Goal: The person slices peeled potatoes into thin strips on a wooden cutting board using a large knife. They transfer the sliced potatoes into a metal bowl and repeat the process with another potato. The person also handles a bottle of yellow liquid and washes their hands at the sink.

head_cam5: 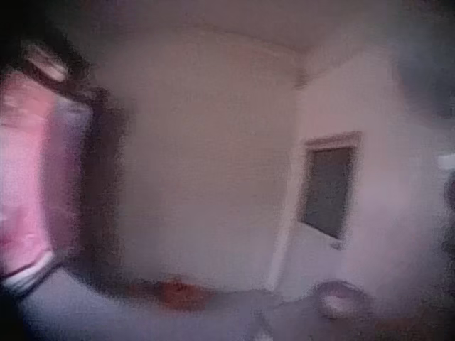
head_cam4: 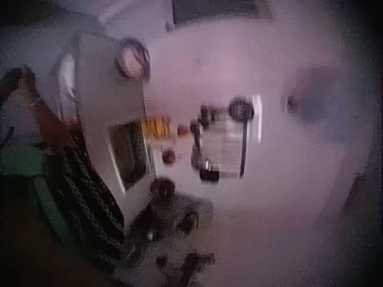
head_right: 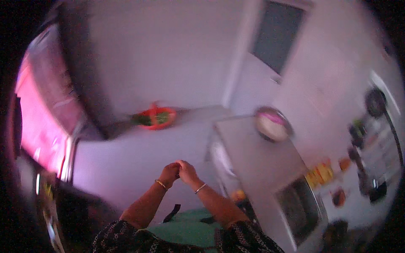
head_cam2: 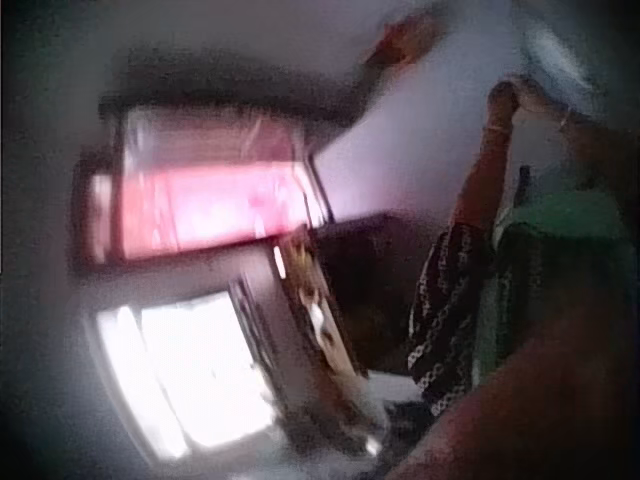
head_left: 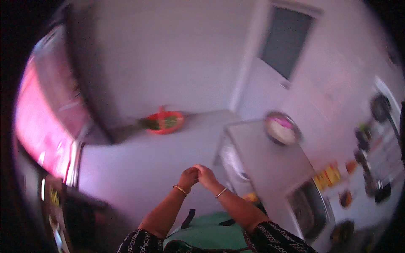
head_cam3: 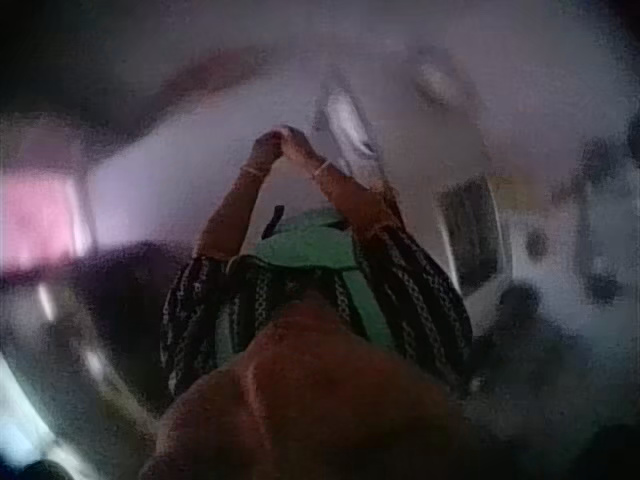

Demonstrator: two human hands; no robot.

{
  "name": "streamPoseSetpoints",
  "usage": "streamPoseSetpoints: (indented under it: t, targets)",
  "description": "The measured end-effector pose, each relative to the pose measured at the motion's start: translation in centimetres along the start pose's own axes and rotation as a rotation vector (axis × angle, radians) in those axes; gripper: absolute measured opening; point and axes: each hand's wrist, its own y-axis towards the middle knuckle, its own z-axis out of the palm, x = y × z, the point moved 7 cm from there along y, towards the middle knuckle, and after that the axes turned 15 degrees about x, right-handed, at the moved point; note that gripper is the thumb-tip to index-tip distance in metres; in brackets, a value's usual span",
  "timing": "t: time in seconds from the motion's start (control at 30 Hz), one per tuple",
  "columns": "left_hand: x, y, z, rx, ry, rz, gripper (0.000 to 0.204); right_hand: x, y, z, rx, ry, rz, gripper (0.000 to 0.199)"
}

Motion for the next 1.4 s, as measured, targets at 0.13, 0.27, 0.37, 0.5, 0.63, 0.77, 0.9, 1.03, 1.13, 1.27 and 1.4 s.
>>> streamPoseSetpoints:
  t: [0.13, 0.27, 0.37, 0.5, 0.63, 0.77, 0.9, 1.03, 1.13, 1.27, 1.4]
  targets:
    - [-3.5, -17.9, -17.1, -0.461, -0.199, 0.166, 0.016, 12.7, 7.2, 20.5, 0.348, -0.009, -0.230, 0.031]
    - [-3.2, -34.6, -28.3, -0.819, -0.375, 0.408, 0.014, 25.3, 8.3, 38.2, 0.687, -0.016, -0.418, 0.032]
    - [-3.6, -46.4, -35.4, -1.066, -0.346, 0.530, 0.013, 34.4, 8.5, 49.8, 0.931, -0.008, -0.535, 0.033]
    - [-2.8, -58.3, -40.7, -1.354, -0.360, 0.569, 0.013, 41.7, 6.5, 62.4, 1.137, 0.024, -0.677, 0.034]
    - [-1.2, -68.5, -40.1, -1.626, -0.484, 0.694, 0.016, 49.0, 0.7, 69.8, 1.501, 0.030, -0.813, 0.034]
    - [-2.5, -77.4, -41.7, -1.802, -0.455, 0.891, 0.018, 55.5, -3.1, 77.5, 1.635, 0.067, -0.974, 0.033]
    - [-2.4, -84.5, -45.9, -1.791, -0.446, 0.755, 0.017, 59.8, -4.0, 84.3, 1.536, 0.104, -1.103, 0.031]
    - [-4.5, -89.7, -51.9, -1.743, -0.439, 0.759, 0.019, 66.0, -2.5, 88.5, 1.599, -0.014, -1.056, 0.030]
    - [-7.0, -91.5, -57.4, -1.680, -0.456, 0.764, 0.017, 69.0, 1.2, 92.7, 1.553, -0.049, -1.034, 0.031]
    - [-8.7, -95.0, -65.0, -1.689, -0.482, 0.796, 0.018, 72.7, 5.0, 98.9, 1.514, -0.089, -1.020, 0.032]
    - [-6.4, -97.5, -74.4, -1.696, -0.485, 0.683, 0.019, 74.0, 8.7, 106.6, 1.562, -0.197, -1.089, 0.033]
